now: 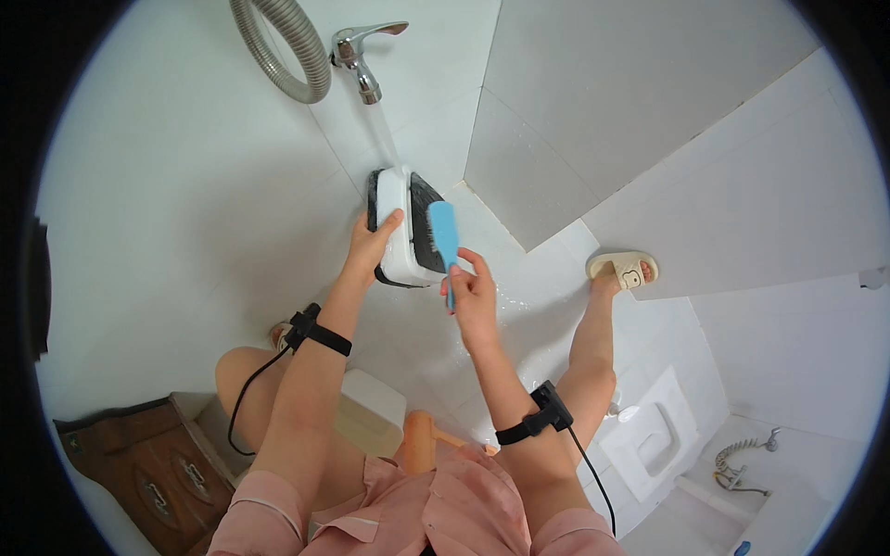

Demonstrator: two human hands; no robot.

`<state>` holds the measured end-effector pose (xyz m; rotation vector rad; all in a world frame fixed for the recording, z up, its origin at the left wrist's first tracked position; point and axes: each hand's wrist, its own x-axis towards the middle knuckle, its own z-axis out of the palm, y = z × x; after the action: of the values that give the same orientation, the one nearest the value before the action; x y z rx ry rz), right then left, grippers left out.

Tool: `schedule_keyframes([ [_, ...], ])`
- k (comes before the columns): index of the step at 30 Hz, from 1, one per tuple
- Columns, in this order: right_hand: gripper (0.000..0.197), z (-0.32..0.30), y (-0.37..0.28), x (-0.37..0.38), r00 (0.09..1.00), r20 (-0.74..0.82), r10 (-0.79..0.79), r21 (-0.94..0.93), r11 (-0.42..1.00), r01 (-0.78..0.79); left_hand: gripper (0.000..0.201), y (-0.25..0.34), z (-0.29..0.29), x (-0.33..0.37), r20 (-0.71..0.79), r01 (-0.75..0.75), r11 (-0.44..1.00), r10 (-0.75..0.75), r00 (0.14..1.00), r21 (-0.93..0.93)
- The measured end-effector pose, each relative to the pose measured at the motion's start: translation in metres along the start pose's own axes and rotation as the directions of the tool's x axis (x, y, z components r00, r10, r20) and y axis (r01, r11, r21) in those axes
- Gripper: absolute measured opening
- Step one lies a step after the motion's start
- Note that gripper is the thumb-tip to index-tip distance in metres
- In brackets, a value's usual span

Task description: Cleaning and scrubbing a small plastic trash bin using a brush and water.

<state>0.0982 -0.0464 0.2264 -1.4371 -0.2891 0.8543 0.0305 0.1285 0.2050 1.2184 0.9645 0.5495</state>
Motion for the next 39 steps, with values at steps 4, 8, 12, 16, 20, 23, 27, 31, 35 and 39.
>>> schedule_keyframes([
  [4,0.045,0.032,-0.003,-0.014,0.988,0.117,0.096,-0.169,0.983,-0.076,0.044,-0.024,-0.01,0.009,-0.033,-0.023,0.979,0.017,0.999,-0.204],
  [8,0.051,0.04,0.016,0.004,0.926,0.136,-0.353,-0.77,0.55,0.323,0.049,-0.02,-0.007,0.006,-0.093,-0.038,0.994,0.028,0.995,-0.104],
  [12,0.05,0.051,-0.012,0.031,0.913,0.128,-0.387,-0.803,0.5,0.324,0.047,-0.016,0.002,-0.001,-0.095,-0.023,0.996,0.015,0.995,-0.086],
  [16,0.045,0.052,0.0,0.004,0.939,0.208,-0.273,-0.853,0.42,0.311,0.047,-0.013,-0.02,0.002,-0.186,0.001,1.0,-0.003,0.982,-0.011],
  [20,0.042,0.045,-0.019,0.033,0.917,0.129,-0.377,-0.84,0.45,0.303,0.048,-0.018,0.0,-0.003,-0.064,-0.04,0.999,0.04,0.997,0.01],
  [23,0.042,0.048,-0.036,0.038,0.945,0.118,-0.305,-0.843,0.472,0.258,0.051,-0.014,0.012,-0.01,-0.1,-0.053,0.993,0.043,0.994,-0.102],
  [27,0.043,0.051,-0.007,-0.018,0.958,0.195,-0.21,-0.839,0.47,0.274,0.05,-0.013,-0.023,-0.002,-0.161,-0.092,0.994,0.082,0.984,-0.057],
  [31,0.043,0.052,-0.029,0.024,0.947,0.139,-0.291,-0.778,0.56,0.286,0.05,-0.009,-0.007,-0.006,-0.063,-0.107,0.994,0.105,0.992,-0.023],
  [35,0.04,0.053,-0.029,0.076,0.91,0.137,-0.391,-0.641,0.665,0.383,0.048,-0.012,-0.001,-0.003,-0.049,0.005,0.98,-0.015,0.999,-0.201],
  [39,0.044,0.035,-0.028,0.052,0.997,-0.06,-0.046,-0.118,0.992,0.038,0.05,-0.004,-0.002,0.003,0.065,0.008,0.929,0.017,0.998,-0.371],
])
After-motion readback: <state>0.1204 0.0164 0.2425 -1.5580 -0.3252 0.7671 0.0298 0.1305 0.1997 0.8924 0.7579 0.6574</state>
